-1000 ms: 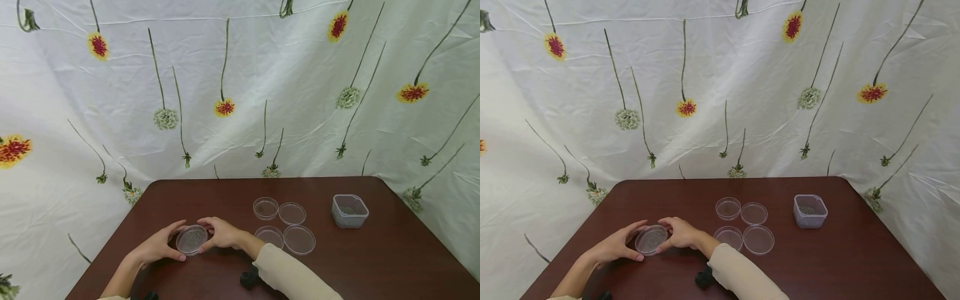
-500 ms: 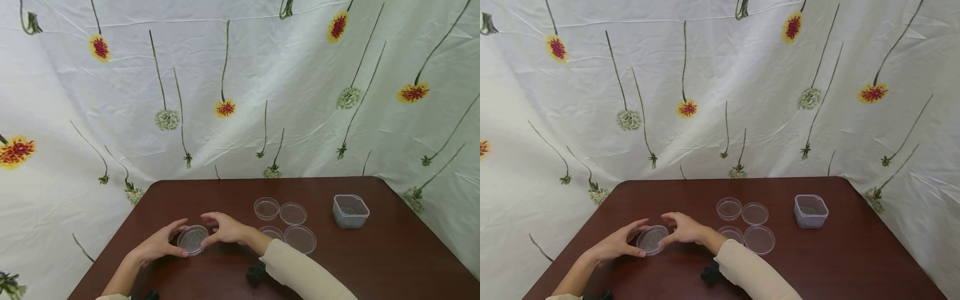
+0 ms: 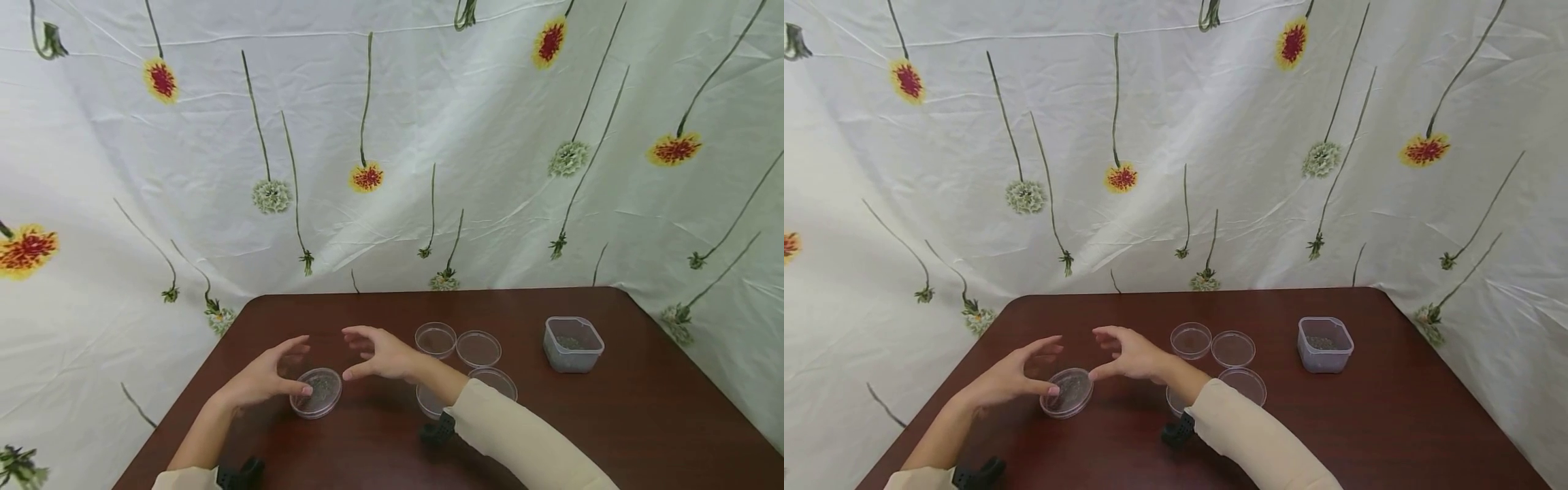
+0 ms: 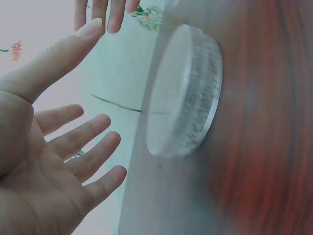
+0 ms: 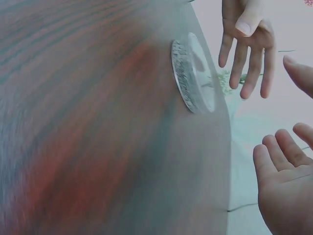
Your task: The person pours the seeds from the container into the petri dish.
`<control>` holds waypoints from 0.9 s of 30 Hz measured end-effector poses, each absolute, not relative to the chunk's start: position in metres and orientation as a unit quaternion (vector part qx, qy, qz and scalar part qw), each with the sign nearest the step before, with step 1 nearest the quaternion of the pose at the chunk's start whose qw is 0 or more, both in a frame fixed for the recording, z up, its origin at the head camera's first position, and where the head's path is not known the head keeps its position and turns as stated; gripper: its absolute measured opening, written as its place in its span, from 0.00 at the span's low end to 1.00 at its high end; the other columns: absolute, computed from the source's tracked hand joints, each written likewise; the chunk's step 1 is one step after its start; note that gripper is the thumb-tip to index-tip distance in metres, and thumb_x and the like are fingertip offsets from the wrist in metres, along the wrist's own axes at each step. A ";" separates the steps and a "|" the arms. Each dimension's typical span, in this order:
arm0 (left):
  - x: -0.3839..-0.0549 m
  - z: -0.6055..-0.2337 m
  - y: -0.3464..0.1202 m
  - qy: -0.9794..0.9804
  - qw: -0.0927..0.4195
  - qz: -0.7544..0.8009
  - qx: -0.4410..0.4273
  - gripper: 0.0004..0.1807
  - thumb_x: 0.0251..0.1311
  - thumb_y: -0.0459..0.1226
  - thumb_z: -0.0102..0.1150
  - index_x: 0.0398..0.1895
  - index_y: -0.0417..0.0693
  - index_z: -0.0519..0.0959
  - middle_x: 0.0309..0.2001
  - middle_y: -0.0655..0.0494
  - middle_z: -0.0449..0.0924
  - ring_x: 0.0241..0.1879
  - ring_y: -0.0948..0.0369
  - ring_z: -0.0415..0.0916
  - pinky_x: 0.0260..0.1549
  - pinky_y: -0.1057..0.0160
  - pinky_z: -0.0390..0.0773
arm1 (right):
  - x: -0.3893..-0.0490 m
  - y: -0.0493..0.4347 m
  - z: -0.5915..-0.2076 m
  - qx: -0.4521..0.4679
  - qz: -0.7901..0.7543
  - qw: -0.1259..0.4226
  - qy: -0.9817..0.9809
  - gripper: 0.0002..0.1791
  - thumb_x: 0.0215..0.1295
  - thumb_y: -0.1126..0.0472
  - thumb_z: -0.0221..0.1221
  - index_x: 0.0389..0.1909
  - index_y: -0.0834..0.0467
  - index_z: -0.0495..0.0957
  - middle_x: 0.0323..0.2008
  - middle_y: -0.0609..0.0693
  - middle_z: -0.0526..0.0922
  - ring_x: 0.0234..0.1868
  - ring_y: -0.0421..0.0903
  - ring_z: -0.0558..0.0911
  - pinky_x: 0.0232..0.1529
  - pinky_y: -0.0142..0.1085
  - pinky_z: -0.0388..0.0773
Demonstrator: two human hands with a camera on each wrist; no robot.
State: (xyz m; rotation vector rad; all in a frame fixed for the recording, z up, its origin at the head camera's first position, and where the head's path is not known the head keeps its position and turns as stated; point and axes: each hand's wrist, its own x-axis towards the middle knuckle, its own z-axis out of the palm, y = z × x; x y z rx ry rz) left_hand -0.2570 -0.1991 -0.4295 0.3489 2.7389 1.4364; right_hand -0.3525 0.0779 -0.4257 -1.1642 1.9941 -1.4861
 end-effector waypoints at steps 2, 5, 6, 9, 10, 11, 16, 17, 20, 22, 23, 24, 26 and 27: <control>-0.259 -0.425 -0.197 0.879 0.013 0.463 0.112 0.53 0.54 0.38 0.80 0.80 0.42 0.58 0.72 0.36 0.65 0.71 0.35 0.60 0.62 0.34 0.67 | -0.354 0.085 -0.418 -0.419 -0.527 0.189 0.714 0.43 0.60 0.67 0.74 0.75 0.60 0.66 0.68 0.53 0.73 0.70 0.52 0.72 0.66 0.37 0.70; -0.262 -0.421 -0.193 0.878 0.016 0.464 0.117 0.53 0.54 0.38 0.80 0.80 0.44 0.58 0.72 0.36 0.65 0.72 0.36 0.60 0.63 0.32 0.65 | -0.356 0.097 -0.408 -0.426 -0.525 0.181 0.714 0.43 0.61 0.66 0.73 0.76 0.60 0.65 0.69 0.55 0.73 0.71 0.56 0.71 0.67 0.39 0.69; -0.263 -0.420 -0.191 0.877 0.017 0.464 0.120 0.53 0.55 0.39 0.79 0.81 0.43 0.58 0.72 0.36 0.64 0.72 0.36 0.60 0.63 0.32 0.65 | -0.357 0.101 -0.406 -0.428 -0.526 0.178 0.713 0.43 0.61 0.66 0.73 0.76 0.61 0.65 0.69 0.55 0.73 0.71 0.56 0.71 0.67 0.40 0.69; -0.267 -0.418 -0.185 0.872 0.019 0.473 0.124 0.53 0.54 0.39 0.80 0.80 0.44 0.58 0.72 0.38 0.65 0.72 0.36 0.60 0.63 0.32 0.64 | -0.360 0.114 -0.398 -0.430 -0.526 0.173 0.713 0.43 0.62 0.67 0.72 0.77 0.61 0.63 0.69 0.57 0.72 0.71 0.56 0.71 0.68 0.44 0.69; -0.268 -0.418 -0.183 0.870 0.018 0.477 0.125 0.53 0.55 0.39 0.80 0.80 0.44 0.59 0.72 0.38 0.65 0.72 0.37 0.60 0.63 0.32 0.64 | -0.360 0.119 -0.396 -0.430 -0.524 0.172 0.715 0.44 0.63 0.66 0.72 0.77 0.61 0.63 0.68 0.57 0.72 0.70 0.55 0.72 0.68 0.45 0.69; -0.268 -0.419 -0.181 0.866 0.018 0.482 0.129 0.52 0.55 0.39 0.79 0.80 0.44 0.58 0.72 0.39 0.65 0.72 0.37 0.59 0.63 0.32 0.64 | -0.361 0.123 -0.394 -0.430 -0.524 0.170 0.716 0.44 0.63 0.66 0.72 0.77 0.61 0.62 0.68 0.57 0.72 0.70 0.55 0.72 0.68 0.45 0.69; -0.271 -0.421 -0.172 0.855 0.009 0.499 0.144 0.51 0.56 0.39 0.79 0.80 0.43 0.59 0.72 0.38 0.65 0.73 0.37 0.59 0.65 0.33 0.63 | -0.366 0.146 -0.387 -0.422 -0.523 0.161 0.723 0.45 0.64 0.65 0.72 0.78 0.61 0.61 0.69 0.58 0.71 0.71 0.55 0.71 0.69 0.46 0.68; -0.271 -0.421 -0.170 0.854 0.010 0.499 0.148 0.51 0.57 0.39 0.78 0.80 0.42 0.58 0.72 0.38 0.65 0.73 0.37 0.59 0.65 0.33 0.63 | -0.366 0.151 -0.386 -0.420 -0.524 0.157 0.724 0.45 0.64 0.65 0.72 0.78 0.61 0.61 0.69 0.58 0.71 0.71 0.56 0.71 0.69 0.46 0.67; -0.275 -0.423 -0.163 0.849 0.014 0.506 0.152 0.51 0.57 0.38 0.78 0.80 0.43 0.59 0.72 0.39 0.66 0.73 0.37 0.60 0.66 0.33 0.61 | -0.368 0.165 -0.383 -0.417 -0.527 0.147 0.726 0.45 0.64 0.65 0.72 0.78 0.62 0.61 0.69 0.59 0.71 0.71 0.57 0.70 0.69 0.47 0.67; -0.277 -0.424 -0.159 0.848 0.020 0.505 0.157 0.51 0.57 0.38 0.78 0.80 0.43 0.59 0.72 0.40 0.66 0.73 0.38 0.60 0.66 0.33 0.62 | -0.368 0.174 -0.381 -0.416 -0.530 0.141 0.725 0.45 0.64 0.66 0.72 0.78 0.62 0.60 0.69 0.59 0.71 0.71 0.57 0.70 0.69 0.48 0.67; -0.279 -0.424 -0.156 0.848 0.022 0.505 0.158 0.50 0.57 0.38 0.78 0.80 0.43 0.59 0.72 0.40 0.66 0.73 0.38 0.60 0.66 0.33 0.62 | -0.369 0.179 -0.381 -0.416 -0.531 0.139 0.725 0.45 0.64 0.66 0.72 0.78 0.62 0.60 0.69 0.59 0.71 0.71 0.57 0.70 0.69 0.48 0.68; -0.280 -0.424 -0.153 0.848 0.024 0.506 0.159 0.50 0.57 0.38 0.78 0.80 0.44 0.59 0.72 0.40 0.66 0.73 0.38 0.60 0.65 0.33 0.62 | -0.369 0.184 -0.381 -0.416 -0.534 0.138 0.723 0.45 0.64 0.66 0.72 0.78 0.62 0.60 0.69 0.60 0.71 0.71 0.57 0.70 0.69 0.49 0.67; -0.282 -0.425 -0.146 0.849 0.025 0.503 0.163 0.50 0.57 0.39 0.78 0.80 0.43 0.60 0.72 0.40 0.66 0.73 0.39 0.61 0.65 0.33 0.63 | -0.369 0.194 -0.380 -0.416 -0.540 0.134 0.719 0.45 0.64 0.67 0.71 0.78 0.63 0.59 0.69 0.61 0.70 0.71 0.58 0.69 0.69 0.51 0.66; -0.283 -0.426 -0.143 0.848 0.026 0.503 0.162 0.50 0.57 0.39 0.78 0.80 0.43 0.60 0.72 0.41 0.66 0.72 0.39 0.61 0.65 0.33 0.62 | -0.370 0.199 -0.380 -0.417 -0.542 0.131 0.718 0.44 0.65 0.67 0.71 0.78 0.64 0.59 0.69 0.62 0.70 0.71 0.59 0.69 0.69 0.52 0.66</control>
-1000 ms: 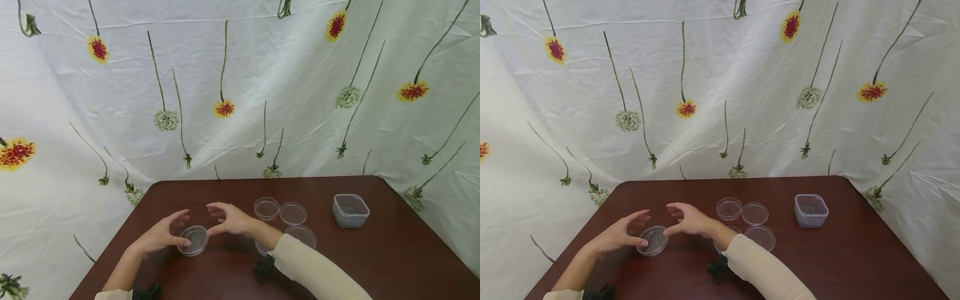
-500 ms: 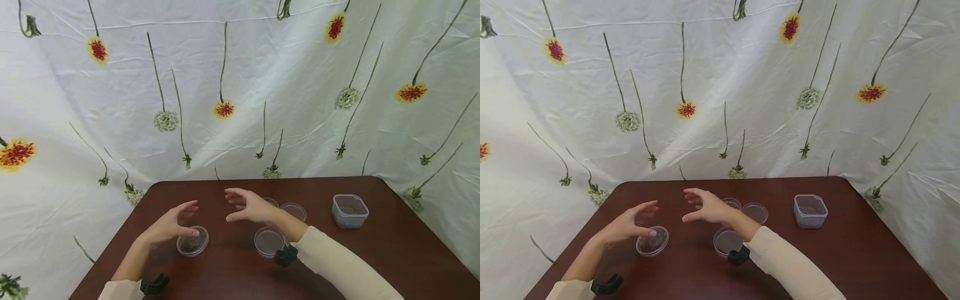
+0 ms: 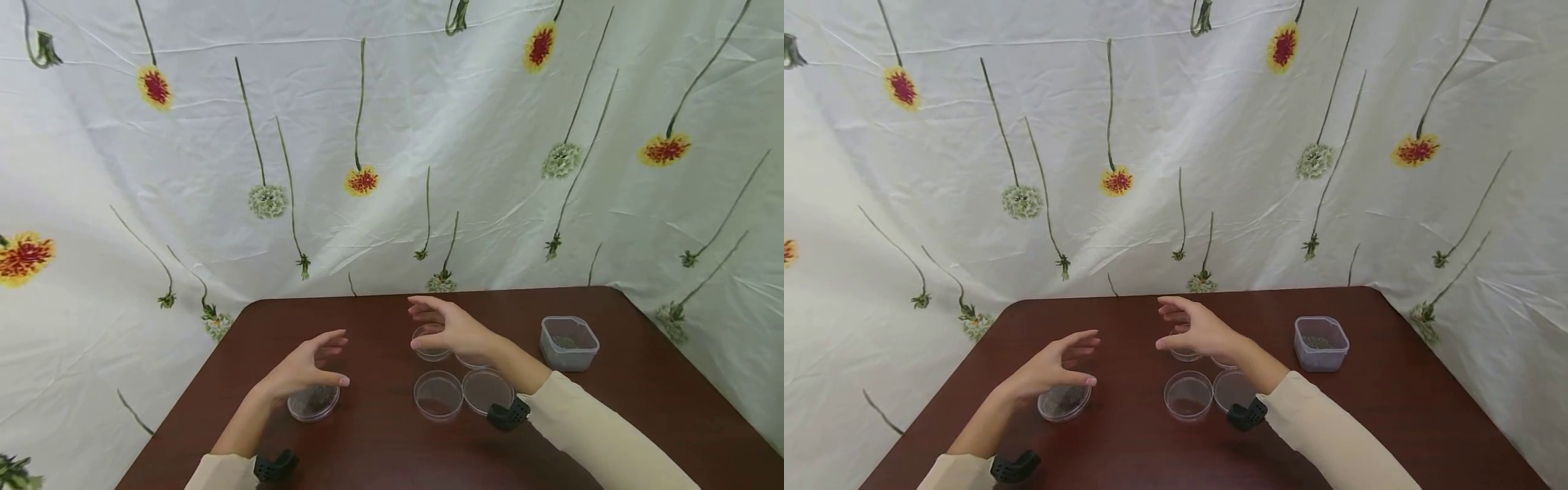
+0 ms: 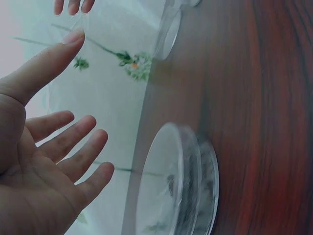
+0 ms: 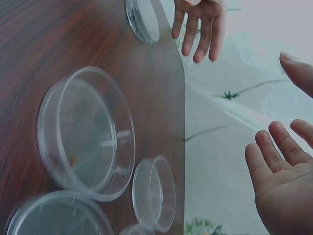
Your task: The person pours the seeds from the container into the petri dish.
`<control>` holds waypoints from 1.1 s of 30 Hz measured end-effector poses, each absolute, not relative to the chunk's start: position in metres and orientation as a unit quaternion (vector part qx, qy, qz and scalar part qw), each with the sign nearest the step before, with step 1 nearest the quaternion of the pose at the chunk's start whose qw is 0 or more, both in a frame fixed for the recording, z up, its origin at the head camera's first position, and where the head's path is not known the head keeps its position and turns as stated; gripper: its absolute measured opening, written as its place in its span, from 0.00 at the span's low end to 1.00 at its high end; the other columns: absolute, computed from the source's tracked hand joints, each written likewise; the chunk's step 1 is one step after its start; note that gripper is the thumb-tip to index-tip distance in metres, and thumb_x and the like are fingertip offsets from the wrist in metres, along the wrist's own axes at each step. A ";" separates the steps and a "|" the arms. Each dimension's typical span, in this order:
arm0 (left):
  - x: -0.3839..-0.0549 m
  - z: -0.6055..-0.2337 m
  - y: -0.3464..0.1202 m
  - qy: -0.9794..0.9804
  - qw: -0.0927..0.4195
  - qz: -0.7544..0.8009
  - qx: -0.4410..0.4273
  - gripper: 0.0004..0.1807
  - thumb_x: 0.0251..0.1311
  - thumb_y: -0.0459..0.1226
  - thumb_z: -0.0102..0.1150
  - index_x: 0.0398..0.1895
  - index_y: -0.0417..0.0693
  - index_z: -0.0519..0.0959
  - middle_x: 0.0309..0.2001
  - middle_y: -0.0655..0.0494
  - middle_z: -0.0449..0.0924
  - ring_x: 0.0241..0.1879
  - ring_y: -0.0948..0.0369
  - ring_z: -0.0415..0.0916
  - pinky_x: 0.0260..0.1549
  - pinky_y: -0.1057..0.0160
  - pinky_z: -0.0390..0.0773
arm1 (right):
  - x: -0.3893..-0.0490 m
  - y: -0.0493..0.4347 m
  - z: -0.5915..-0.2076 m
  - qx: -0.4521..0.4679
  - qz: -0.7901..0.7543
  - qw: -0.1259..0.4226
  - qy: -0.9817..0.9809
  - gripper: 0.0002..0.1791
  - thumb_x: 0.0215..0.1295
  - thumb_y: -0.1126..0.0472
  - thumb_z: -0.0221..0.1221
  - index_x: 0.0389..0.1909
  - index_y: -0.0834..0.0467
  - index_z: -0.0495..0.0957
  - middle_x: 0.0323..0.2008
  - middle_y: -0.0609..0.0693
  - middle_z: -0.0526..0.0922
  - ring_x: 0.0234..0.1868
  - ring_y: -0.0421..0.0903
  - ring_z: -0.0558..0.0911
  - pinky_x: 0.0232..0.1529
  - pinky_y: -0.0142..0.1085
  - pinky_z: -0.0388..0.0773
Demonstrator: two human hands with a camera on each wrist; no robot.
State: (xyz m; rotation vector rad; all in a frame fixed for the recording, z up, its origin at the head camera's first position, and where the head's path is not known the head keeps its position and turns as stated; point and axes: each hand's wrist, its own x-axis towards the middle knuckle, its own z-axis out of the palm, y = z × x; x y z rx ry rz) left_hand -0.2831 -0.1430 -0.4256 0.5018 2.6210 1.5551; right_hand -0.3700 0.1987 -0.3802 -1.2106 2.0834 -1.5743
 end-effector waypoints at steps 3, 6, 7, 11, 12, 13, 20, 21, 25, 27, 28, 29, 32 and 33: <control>-0.285 -0.429 -0.133 0.847 0.029 0.504 0.166 0.51 0.56 0.40 0.79 0.80 0.42 0.59 0.72 0.41 0.66 0.72 0.40 0.61 0.67 0.34 0.61 | -0.372 0.213 -0.380 -0.412 -0.547 0.122 0.719 0.44 0.66 0.67 0.70 0.78 0.65 0.59 0.69 0.63 0.69 0.71 0.61 0.69 0.69 0.54 0.65; -0.287 -0.432 -0.124 0.846 0.028 0.503 0.173 0.53 0.55 0.39 0.79 0.80 0.42 0.58 0.72 0.40 0.65 0.72 0.39 0.62 0.68 0.35 0.59 | -0.375 0.226 -0.380 -0.397 -0.551 0.113 0.725 0.44 0.65 0.66 0.71 0.78 0.64 0.59 0.69 0.63 0.70 0.71 0.61 0.69 0.69 0.52 0.66; -0.288 -0.433 -0.121 0.846 0.026 0.502 0.176 0.53 0.55 0.39 0.80 0.80 0.42 0.58 0.72 0.39 0.65 0.72 0.38 0.62 0.67 0.35 0.60 | -0.375 0.231 -0.379 -0.390 -0.554 0.111 0.727 0.45 0.65 0.65 0.71 0.78 0.63 0.60 0.69 0.62 0.70 0.72 0.61 0.69 0.69 0.51 0.67; -0.290 -0.436 -0.110 0.845 0.015 0.501 0.187 0.53 0.55 0.38 0.80 0.80 0.40 0.57 0.71 0.37 0.65 0.71 0.37 0.62 0.67 0.35 0.61 | -0.377 0.247 -0.378 -0.376 -0.562 0.098 0.731 0.45 0.63 0.65 0.72 0.78 0.62 0.61 0.70 0.61 0.70 0.72 0.59 0.69 0.69 0.50 0.66; -0.291 -0.437 -0.108 0.844 0.013 0.501 0.189 0.53 0.55 0.38 0.80 0.80 0.39 0.57 0.71 0.37 0.65 0.71 0.37 0.62 0.67 0.35 0.61 | -0.377 0.251 -0.377 -0.374 -0.563 0.094 0.731 0.45 0.63 0.65 0.72 0.78 0.62 0.61 0.70 0.61 0.70 0.72 0.60 0.68 0.70 0.50 0.66; -0.292 -0.438 -0.105 0.844 0.012 0.501 0.193 0.53 0.55 0.38 0.80 0.80 0.39 0.57 0.72 0.37 0.65 0.71 0.37 0.62 0.67 0.36 0.62 | -0.378 0.255 -0.377 -0.373 -0.563 0.090 0.732 0.45 0.63 0.65 0.72 0.78 0.62 0.61 0.70 0.62 0.70 0.72 0.61 0.68 0.70 0.50 0.66; -0.294 -0.440 -0.079 0.838 0.006 0.510 0.193 0.52 0.54 0.38 0.80 0.79 0.40 0.59 0.72 0.38 0.65 0.71 0.38 0.62 0.68 0.37 0.61 | -0.380 0.284 -0.375 -0.351 -0.559 0.078 0.747 0.44 0.66 0.65 0.70 0.78 0.64 0.59 0.71 0.63 0.69 0.74 0.64 0.65 0.70 0.53 0.64; -0.293 -0.441 -0.075 0.837 0.006 0.514 0.191 0.52 0.54 0.38 0.80 0.79 0.40 0.60 0.72 0.38 0.66 0.71 0.38 0.62 0.68 0.37 0.61 | -0.380 0.289 -0.375 -0.347 -0.557 0.075 0.751 0.44 0.66 0.65 0.70 0.79 0.64 0.59 0.71 0.63 0.69 0.74 0.64 0.65 0.71 0.53 0.63; -0.293 -0.446 -0.059 0.827 0.011 0.532 0.185 0.51 0.52 0.37 0.81 0.78 0.41 0.62 0.71 0.38 0.67 0.71 0.39 0.63 0.68 0.36 0.60 | -0.382 0.307 -0.376 -0.336 -0.555 0.064 0.758 0.44 0.68 0.64 0.69 0.79 0.64 0.57 0.72 0.64 0.67 0.74 0.63 0.64 0.71 0.53 0.62; -0.293 -0.448 -0.053 0.824 0.012 0.534 0.188 0.51 0.51 0.36 0.81 0.77 0.41 0.63 0.71 0.37 0.68 0.70 0.40 0.64 0.67 0.36 0.61 | -0.382 0.315 -0.377 -0.334 -0.555 0.057 0.760 0.44 0.68 0.65 0.69 0.79 0.64 0.57 0.71 0.65 0.67 0.74 0.63 0.64 0.71 0.52 0.61; -0.293 -0.448 -0.050 0.822 0.012 0.537 0.189 0.50 0.51 0.36 0.81 0.77 0.40 0.64 0.71 0.37 0.68 0.70 0.40 0.65 0.67 0.36 0.61 | -0.382 0.319 -0.377 -0.333 -0.557 0.054 0.759 0.44 0.68 0.65 0.69 0.79 0.65 0.57 0.71 0.65 0.67 0.74 0.63 0.64 0.71 0.52 0.61; -0.293 -0.449 -0.047 0.821 0.014 0.538 0.190 0.50 0.51 0.36 0.81 0.77 0.39 0.64 0.70 0.37 0.68 0.70 0.40 0.65 0.67 0.36 0.61 | -0.382 0.323 -0.378 -0.330 -0.560 0.051 0.759 0.44 0.68 0.65 0.69 0.79 0.65 0.57 0.71 0.65 0.67 0.74 0.63 0.64 0.71 0.51 0.61; -0.294 -0.453 -0.039 0.814 0.021 0.547 0.193 0.50 0.51 0.35 0.81 0.76 0.37 0.64 0.70 0.37 0.69 0.69 0.40 0.66 0.67 0.37 0.62 | -0.381 0.335 -0.380 -0.322 -0.567 0.041 0.757 0.43 0.68 0.66 0.68 0.79 0.66 0.56 0.70 0.66 0.67 0.74 0.65 0.63 0.71 0.49 0.62; -0.295 -0.455 -0.037 0.813 0.024 0.549 0.193 0.50 0.51 0.35 0.81 0.76 0.36 0.64 0.70 0.37 0.69 0.69 0.40 0.66 0.67 0.37 0.61 | -0.381 0.339 -0.381 -0.315 -0.569 0.038 0.759 0.43 0.68 0.66 0.68 0.79 0.66 0.56 0.69 0.65 0.67 0.74 0.64 0.63 0.71 0.47 0.63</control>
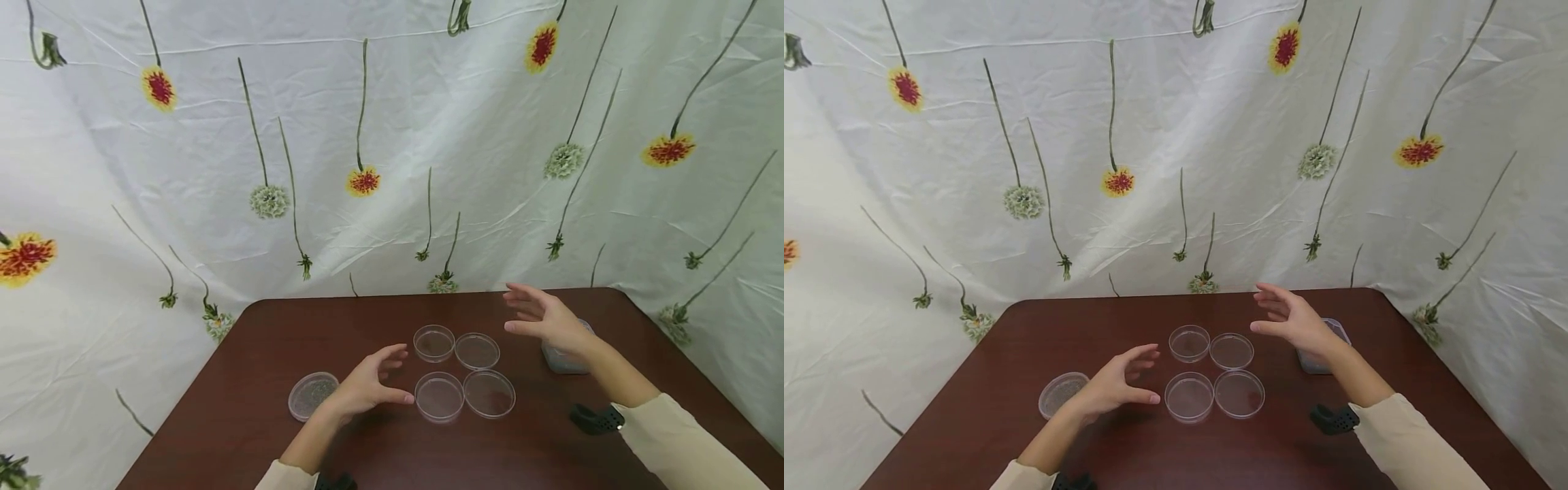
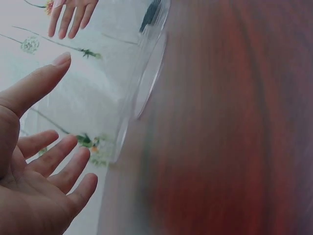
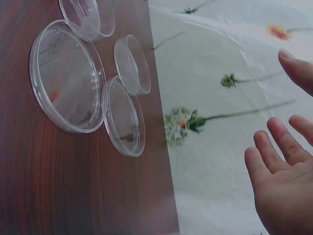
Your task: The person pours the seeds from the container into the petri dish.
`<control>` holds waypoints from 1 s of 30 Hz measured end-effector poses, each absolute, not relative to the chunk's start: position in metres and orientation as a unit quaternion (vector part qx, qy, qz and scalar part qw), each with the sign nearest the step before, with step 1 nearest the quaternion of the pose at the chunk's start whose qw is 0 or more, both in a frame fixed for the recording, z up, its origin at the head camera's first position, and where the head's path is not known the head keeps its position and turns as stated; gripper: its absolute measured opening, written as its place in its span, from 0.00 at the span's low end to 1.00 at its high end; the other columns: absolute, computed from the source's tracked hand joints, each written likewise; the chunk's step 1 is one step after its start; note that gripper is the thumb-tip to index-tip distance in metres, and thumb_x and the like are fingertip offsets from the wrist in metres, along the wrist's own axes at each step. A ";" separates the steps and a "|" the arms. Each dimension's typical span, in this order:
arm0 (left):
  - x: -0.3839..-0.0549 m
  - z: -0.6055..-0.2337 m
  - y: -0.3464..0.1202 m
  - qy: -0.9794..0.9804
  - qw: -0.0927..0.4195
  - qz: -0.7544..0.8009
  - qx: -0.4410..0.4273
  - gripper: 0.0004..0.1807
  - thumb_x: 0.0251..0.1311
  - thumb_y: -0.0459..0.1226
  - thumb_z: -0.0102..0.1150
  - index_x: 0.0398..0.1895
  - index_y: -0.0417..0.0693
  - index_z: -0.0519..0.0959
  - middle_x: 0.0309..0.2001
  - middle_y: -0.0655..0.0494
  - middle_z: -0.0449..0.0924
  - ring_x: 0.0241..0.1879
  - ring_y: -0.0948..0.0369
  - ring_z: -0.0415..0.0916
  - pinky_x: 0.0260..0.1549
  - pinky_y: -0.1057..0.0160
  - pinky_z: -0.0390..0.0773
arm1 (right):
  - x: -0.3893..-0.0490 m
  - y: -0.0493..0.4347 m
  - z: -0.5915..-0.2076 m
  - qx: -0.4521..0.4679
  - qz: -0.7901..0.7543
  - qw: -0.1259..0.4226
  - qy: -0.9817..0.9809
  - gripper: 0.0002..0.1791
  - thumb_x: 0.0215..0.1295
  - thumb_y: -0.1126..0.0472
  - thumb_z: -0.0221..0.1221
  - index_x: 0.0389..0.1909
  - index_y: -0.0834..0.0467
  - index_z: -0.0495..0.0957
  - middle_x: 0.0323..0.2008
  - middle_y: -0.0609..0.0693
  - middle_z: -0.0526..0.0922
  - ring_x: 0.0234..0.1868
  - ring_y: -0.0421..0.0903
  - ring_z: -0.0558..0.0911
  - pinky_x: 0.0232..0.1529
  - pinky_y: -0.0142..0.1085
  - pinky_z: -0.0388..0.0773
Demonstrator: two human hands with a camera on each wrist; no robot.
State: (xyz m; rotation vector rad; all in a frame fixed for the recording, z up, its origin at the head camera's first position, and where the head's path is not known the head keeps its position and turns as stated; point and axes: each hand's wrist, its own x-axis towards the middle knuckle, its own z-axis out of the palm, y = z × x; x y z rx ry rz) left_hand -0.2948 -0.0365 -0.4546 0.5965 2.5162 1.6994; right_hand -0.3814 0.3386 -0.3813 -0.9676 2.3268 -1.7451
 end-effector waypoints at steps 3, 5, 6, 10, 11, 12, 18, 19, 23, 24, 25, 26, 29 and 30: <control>-0.294 -0.459 -0.029 0.810 0.030 0.554 0.190 0.50 0.51 0.33 0.81 0.76 0.34 0.63 0.70 0.37 0.69 0.69 0.40 0.66 0.67 0.36 0.61 | -0.380 0.350 -0.385 -0.302 -0.568 0.028 0.765 0.44 0.68 0.65 0.68 0.79 0.66 0.56 0.69 0.66 0.68 0.74 0.64 0.62 0.71 0.44 0.64; -0.293 -0.461 -0.024 0.812 0.032 0.552 0.188 0.50 0.50 0.33 0.81 0.76 0.34 0.64 0.69 0.38 0.69 0.68 0.40 0.66 0.67 0.36 0.62 | -0.379 0.358 -0.388 -0.290 -0.561 0.022 0.775 0.44 0.68 0.64 0.69 0.79 0.66 0.56 0.69 0.65 0.68 0.75 0.63 0.62 0.70 0.42 0.65; -0.293 -0.463 -0.022 0.813 0.033 0.551 0.187 0.50 0.50 0.33 0.81 0.75 0.34 0.64 0.69 0.39 0.70 0.68 0.41 0.67 0.66 0.36 0.62 | -0.378 0.362 -0.389 -0.286 -0.558 0.020 0.779 0.44 0.68 0.63 0.69 0.79 0.66 0.56 0.69 0.65 0.69 0.74 0.64 0.62 0.70 0.41 0.65; -0.289 -0.468 -0.013 0.813 0.040 0.551 0.185 0.50 0.48 0.33 0.82 0.74 0.33 0.66 0.68 0.40 0.71 0.67 0.42 0.68 0.66 0.37 0.63 | -0.375 0.376 -0.392 -0.273 -0.543 0.008 0.794 0.43 0.69 0.61 0.68 0.79 0.64 0.57 0.69 0.64 0.69 0.73 0.64 0.65 0.65 0.34 0.70; -0.288 -0.470 -0.011 0.812 0.041 0.552 0.184 0.50 0.48 0.33 0.82 0.74 0.33 0.66 0.68 0.40 0.72 0.67 0.42 0.68 0.66 0.38 0.63 | -0.374 0.379 -0.393 -0.270 -0.541 0.005 0.796 0.43 0.70 0.61 0.68 0.79 0.64 0.57 0.69 0.64 0.70 0.72 0.62 0.67 0.63 0.33 0.72; -0.288 -0.471 -0.010 0.812 0.043 0.553 0.182 0.50 0.47 0.33 0.82 0.74 0.33 0.66 0.68 0.40 0.72 0.66 0.43 0.69 0.67 0.38 0.63 | -0.374 0.382 -0.394 -0.268 -0.540 0.003 0.798 0.43 0.70 0.60 0.68 0.79 0.63 0.57 0.69 0.64 0.70 0.70 0.61 0.69 0.60 0.32 0.74; -0.282 -0.476 -0.003 0.821 0.040 0.544 0.167 0.50 0.45 0.32 0.84 0.72 0.32 0.68 0.68 0.41 0.72 0.65 0.44 0.69 0.66 0.39 0.63 | -0.378 0.398 -0.394 -0.247 -0.539 -0.008 0.805 0.44 0.71 0.57 0.67 0.80 0.63 0.55 0.67 0.55 0.72 0.67 0.46 0.73 0.56 0.25 0.73; -0.282 -0.477 -0.002 0.823 0.039 0.542 0.165 0.50 0.44 0.32 0.85 0.72 0.32 0.69 0.68 0.41 0.72 0.65 0.44 0.70 0.66 0.38 0.63 | -0.378 0.401 -0.393 -0.244 -0.537 -0.012 0.808 0.44 0.71 0.57 0.67 0.80 0.63 0.55 0.67 0.53 0.73 0.69 0.48 0.72 0.57 0.24 0.72; -0.280 -0.477 0.002 0.832 0.032 0.533 0.150 0.50 0.42 0.32 0.85 0.71 0.32 0.70 0.66 0.42 0.74 0.65 0.43 0.70 0.66 0.38 0.62 | -0.382 0.415 -0.395 -0.224 -0.518 -0.026 0.825 0.45 0.72 0.56 0.67 0.81 0.63 0.53 0.68 0.57 0.71 0.73 0.63 0.64 0.62 0.31 0.71; -0.280 -0.477 0.003 0.835 0.030 0.530 0.145 0.50 0.41 0.31 0.86 0.71 0.32 0.70 0.66 0.42 0.75 0.65 0.43 0.70 0.66 0.38 0.63 | -0.383 0.419 -0.397 -0.218 -0.513 -0.027 0.830 0.46 0.72 0.55 0.67 0.81 0.63 0.52 0.70 0.60 0.70 0.74 0.67 0.62 0.65 0.37 0.71; -0.280 -0.477 0.004 0.837 0.029 0.528 0.142 0.50 0.41 0.31 0.86 0.70 0.31 0.70 0.65 0.42 0.75 0.65 0.43 0.70 0.66 0.38 0.63 | -0.384 0.422 -0.399 -0.211 -0.507 -0.029 0.835 0.47 0.72 0.55 0.67 0.82 0.63 0.51 0.71 0.64 0.67 0.74 0.69 0.60 0.67 0.44 0.69; -0.280 -0.477 0.005 0.839 0.027 0.526 0.138 0.50 0.40 0.31 0.86 0.70 0.31 0.70 0.65 0.42 0.75 0.64 0.43 0.70 0.66 0.38 0.63 | -0.385 0.425 -0.401 -0.203 -0.502 -0.029 0.840 0.48 0.72 0.54 0.67 0.82 0.63 0.49 0.73 0.67 0.63 0.74 0.71 0.58 0.68 0.52 0.67; -0.281 -0.476 0.007 0.845 0.025 0.517 0.134 0.49 0.39 0.31 0.86 0.69 0.31 0.71 0.64 0.42 0.76 0.63 0.43 0.71 0.65 0.38 0.64 | -0.389 0.436 -0.409 -0.185 -0.495 -0.023 0.848 0.52 0.72 0.53 0.67 0.83 0.63 0.43 0.77 0.72 0.52 0.75 0.76 0.51 0.66 0.68 0.57; -0.281 -0.475 0.008 0.846 0.023 0.515 0.135 0.49 0.39 0.31 0.86 0.69 0.30 0.72 0.64 0.42 0.76 0.63 0.43 0.71 0.65 0.38 0.64 | -0.390 0.439 -0.412 -0.182 -0.499 -0.017 0.847 0.53 0.72 0.54 0.67 0.83 0.63 0.41 0.78 0.73 0.48 0.75 0.76 0.48 0.66 0.70 0.55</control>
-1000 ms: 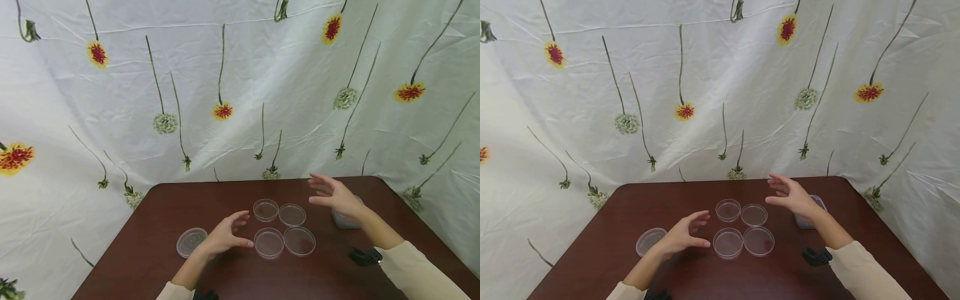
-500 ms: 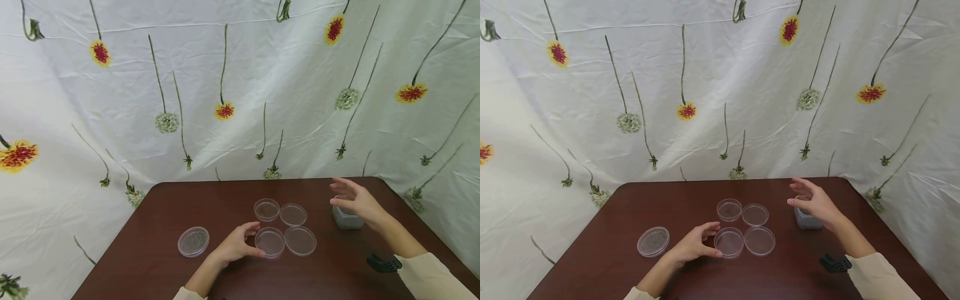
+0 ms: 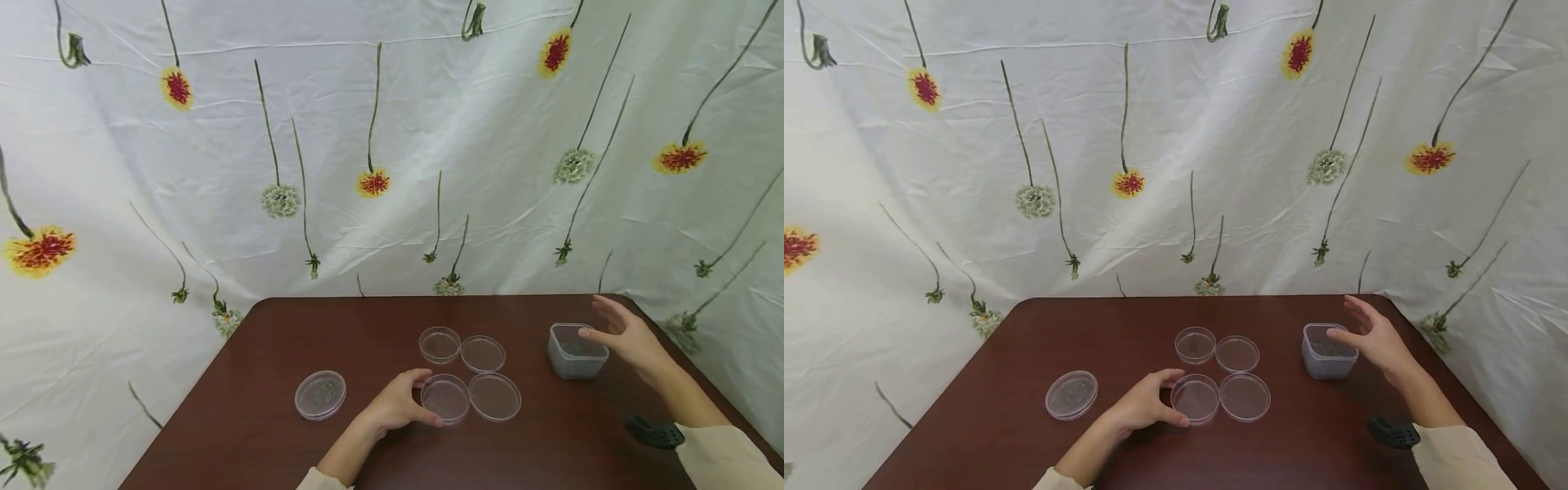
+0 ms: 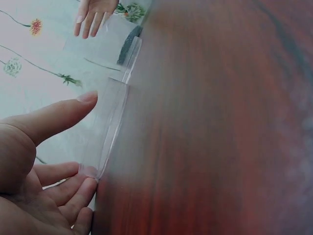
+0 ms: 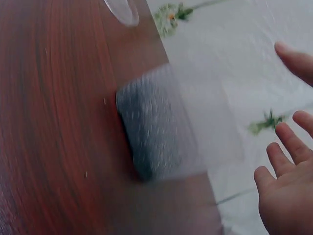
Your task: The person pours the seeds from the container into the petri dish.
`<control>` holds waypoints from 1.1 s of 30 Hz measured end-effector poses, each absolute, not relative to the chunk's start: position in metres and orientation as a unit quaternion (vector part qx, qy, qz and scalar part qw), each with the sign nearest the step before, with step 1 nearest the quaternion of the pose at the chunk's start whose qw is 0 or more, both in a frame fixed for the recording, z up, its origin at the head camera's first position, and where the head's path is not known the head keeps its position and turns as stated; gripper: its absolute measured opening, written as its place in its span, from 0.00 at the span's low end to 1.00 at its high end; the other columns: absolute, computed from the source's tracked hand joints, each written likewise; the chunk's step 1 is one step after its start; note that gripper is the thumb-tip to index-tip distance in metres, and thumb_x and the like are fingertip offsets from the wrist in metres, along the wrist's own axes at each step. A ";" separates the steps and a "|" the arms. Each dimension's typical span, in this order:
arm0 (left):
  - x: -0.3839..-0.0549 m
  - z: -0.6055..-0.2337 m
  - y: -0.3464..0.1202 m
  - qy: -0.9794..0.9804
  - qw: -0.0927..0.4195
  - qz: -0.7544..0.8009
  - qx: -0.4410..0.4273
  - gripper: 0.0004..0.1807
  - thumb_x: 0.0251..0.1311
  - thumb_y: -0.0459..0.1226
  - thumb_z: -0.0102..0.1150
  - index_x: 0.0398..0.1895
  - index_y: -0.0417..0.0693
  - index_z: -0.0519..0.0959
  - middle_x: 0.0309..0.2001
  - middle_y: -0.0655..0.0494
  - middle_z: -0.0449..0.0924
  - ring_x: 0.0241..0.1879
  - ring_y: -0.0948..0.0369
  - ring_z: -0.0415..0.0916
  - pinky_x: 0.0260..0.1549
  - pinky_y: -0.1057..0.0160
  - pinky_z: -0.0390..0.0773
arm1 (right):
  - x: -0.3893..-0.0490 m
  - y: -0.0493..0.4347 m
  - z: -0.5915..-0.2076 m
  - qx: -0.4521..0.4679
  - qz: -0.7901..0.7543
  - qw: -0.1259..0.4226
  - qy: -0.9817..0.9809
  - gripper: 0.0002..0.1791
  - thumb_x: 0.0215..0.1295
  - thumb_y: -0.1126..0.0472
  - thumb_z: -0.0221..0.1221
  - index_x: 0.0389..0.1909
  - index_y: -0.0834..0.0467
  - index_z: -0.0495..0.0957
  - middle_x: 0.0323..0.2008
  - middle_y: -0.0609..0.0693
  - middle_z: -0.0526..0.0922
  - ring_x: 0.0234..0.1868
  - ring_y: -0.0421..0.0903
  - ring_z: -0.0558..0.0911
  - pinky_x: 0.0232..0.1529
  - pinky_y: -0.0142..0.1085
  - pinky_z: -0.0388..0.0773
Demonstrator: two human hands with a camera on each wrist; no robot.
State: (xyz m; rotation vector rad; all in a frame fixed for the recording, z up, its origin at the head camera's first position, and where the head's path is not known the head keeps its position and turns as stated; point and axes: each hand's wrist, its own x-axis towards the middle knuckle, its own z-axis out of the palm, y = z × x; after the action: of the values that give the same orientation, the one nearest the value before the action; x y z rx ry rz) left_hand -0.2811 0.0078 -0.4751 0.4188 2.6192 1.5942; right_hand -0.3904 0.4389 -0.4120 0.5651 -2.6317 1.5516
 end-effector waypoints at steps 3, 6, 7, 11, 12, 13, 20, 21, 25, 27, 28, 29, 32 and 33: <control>-0.281 -0.475 0.009 0.849 0.024 0.511 0.131 0.48 0.39 0.30 0.86 0.68 0.32 0.73 0.64 0.42 0.76 0.64 0.42 0.69 0.66 0.37 0.62 | -0.394 0.449 -0.423 0.190 0.522 -0.018 -0.832 0.55 0.72 0.60 0.66 0.83 0.64 0.34 0.79 0.74 0.40 0.76 0.77 0.41 0.66 0.73 0.47; -0.281 -0.475 0.009 0.848 0.024 0.514 0.128 0.47 0.39 0.28 0.85 0.68 0.32 0.73 0.64 0.42 0.76 0.66 0.41 0.68 0.67 0.36 0.60 | -0.397 0.455 -0.433 0.210 0.542 -0.068 -0.811 0.56 0.70 0.66 0.64 0.82 0.65 0.30 0.79 0.74 0.35 0.75 0.77 0.34 0.65 0.76 0.42; -0.281 -0.475 0.009 0.848 0.025 0.514 0.127 0.47 0.39 0.28 0.85 0.68 0.32 0.73 0.64 0.42 0.76 0.66 0.41 0.68 0.67 0.36 0.59 | -0.397 0.457 -0.436 0.216 0.546 -0.082 -0.805 0.57 0.70 0.67 0.64 0.81 0.65 0.29 0.78 0.75 0.33 0.75 0.77 0.33 0.64 0.77 0.40; -0.281 -0.475 0.009 0.848 0.029 0.513 0.127 0.47 0.38 0.28 0.85 0.68 0.32 0.73 0.63 0.42 0.76 0.65 0.41 0.68 0.67 0.36 0.59 | -0.399 0.459 -0.449 0.219 0.546 -0.120 -0.800 0.58 0.69 0.67 0.65 0.81 0.66 0.28 0.78 0.76 0.33 0.75 0.77 0.37 0.63 0.76 0.48; -0.281 -0.475 0.009 0.849 0.030 0.513 0.127 0.47 0.38 0.28 0.85 0.67 0.32 0.73 0.63 0.42 0.77 0.65 0.41 0.69 0.67 0.36 0.59 | -0.399 0.459 -0.451 0.218 0.545 -0.124 -0.800 0.58 0.68 0.67 0.65 0.81 0.66 0.29 0.77 0.76 0.33 0.75 0.77 0.39 0.63 0.74 0.51; -0.281 -0.475 0.008 0.849 0.030 0.512 0.127 0.47 0.39 0.28 0.85 0.67 0.33 0.74 0.63 0.42 0.77 0.65 0.41 0.69 0.67 0.36 0.59 | -0.400 0.459 -0.453 0.215 0.547 -0.129 -0.798 0.58 0.68 0.67 0.65 0.81 0.66 0.29 0.78 0.75 0.33 0.75 0.77 0.39 0.64 0.73 0.51; -0.280 -0.473 0.006 0.848 0.036 0.513 0.127 0.44 0.39 0.28 0.85 0.66 0.37 0.76 0.58 0.45 0.78 0.63 0.42 0.69 0.66 0.35 0.60 | -0.404 0.461 -0.459 0.235 0.583 -0.149 -0.763 0.51 0.75 0.67 0.58 0.82 0.64 0.28 0.79 0.72 0.30 0.76 0.72 0.28 0.71 0.53 0.57; -0.280 -0.473 0.006 0.848 0.036 0.513 0.127 0.44 0.40 0.28 0.85 0.66 0.37 0.76 0.58 0.46 0.78 0.63 0.42 0.69 0.66 0.35 0.60 | -0.404 0.461 -0.460 0.239 0.584 -0.148 -0.761 0.50 0.77 0.67 0.57 0.82 0.63 0.30 0.79 0.72 0.31 0.76 0.72 0.29 0.69 0.50 0.59; -0.280 -0.471 0.004 0.850 0.036 0.510 0.125 0.43 0.40 0.28 0.85 0.65 0.38 0.77 0.57 0.46 0.78 0.62 0.43 0.70 0.65 0.35 0.62 | -0.405 0.460 -0.461 0.242 0.582 -0.141 -0.763 0.45 0.78 0.66 0.56 0.83 0.61 0.36 0.79 0.72 0.36 0.77 0.72 0.32 0.62 0.40 0.64; -0.281 -0.471 0.005 0.850 0.036 0.510 0.124 0.42 0.40 0.28 0.85 0.64 0.38 0.77 0.56 0.46 0.78 0.61 0.43 0.70 0.64 0.35 0.62 | -0.405 0.460 -0.461 0.240 0.587 -0.137 -0.761 0.44 0.77 0.66 0.56 0.82 0.61 0.38 0.79 0.72 0.37 0.77 0.72 0.32 0.58 0.33 0.67; -0.281 -0.471 0.005 0.850 0.035 0.510 0.123 0.42 0.40 0.27 0.85 0.64 0.38 0.77 0.56 0.46 0.79 0.61 0.43 0.71 0.64 0.35 0.62 | -0.405 0.460 -0.461 0.237 0.590 -0.136 -0.760 0.44 0.77 0.66 0.57 0.82 0.61 0.39 0.79 0.72 0.37 0.77 0.72 0.33 0.54 0.28 0.68; -0.281 -0.471 0.006 0.850 0.036 0.510 0.123 0.42 0.40 0.27 0.85 0.64 0.38 0.78 0.56 0.46 0.79 0.61 0.43 0.71 0.64 0.35 0.62 | -0.404 0.461 -0.462 0.235 0.593 -0.134 -0.758 0.44 0.77 0.66 0.57 0.82 0.61 0.40 0.79 0.73 0.38 0.77 0.71 0.35 0.51 0.25 0.68; -0.282 -0.471 0.007 0.850 0.041 0.510 0.122 0.41 0.40 0.28 0.85 0.63 0.39 0.78 0.56 0.46 0.79 0.61 0.44 0.71 0.64 0.36 0.62 | -0.404 0.461 -0.463 0.230 0.598 -0.123 -0.758 0.42 0.77 0.65 0.57 0.81 0.62 0.43 0.78 0.73 0.42 0.79 0.58 0.50 0.51 0.23 0.69; -0.282 -0.471 0.007 0.851 0.042 0.509 0.122 0.41 0.40 0.28 0.85 0.63 0.39 0.78 0.56 0.46 0.79 0.61 0.44 0.71 0.64 0.36 0.63 | -0.403 0.460 -0.464 0.225 0.600 -0.118 -0.759 0.41 0.77 0.65 0.57 0.81 0.62 0.44 0.77 0.72 0.45 0.77 0.50 0.57 0.51 0.23 0.69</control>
State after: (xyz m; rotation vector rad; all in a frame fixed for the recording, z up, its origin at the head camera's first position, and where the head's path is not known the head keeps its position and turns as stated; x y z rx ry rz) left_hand -0.2820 0.0068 -0.4713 0.3736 2.6032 1.5590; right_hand -0.4032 0.4600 -0.4639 0.7668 -2.5817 2.0407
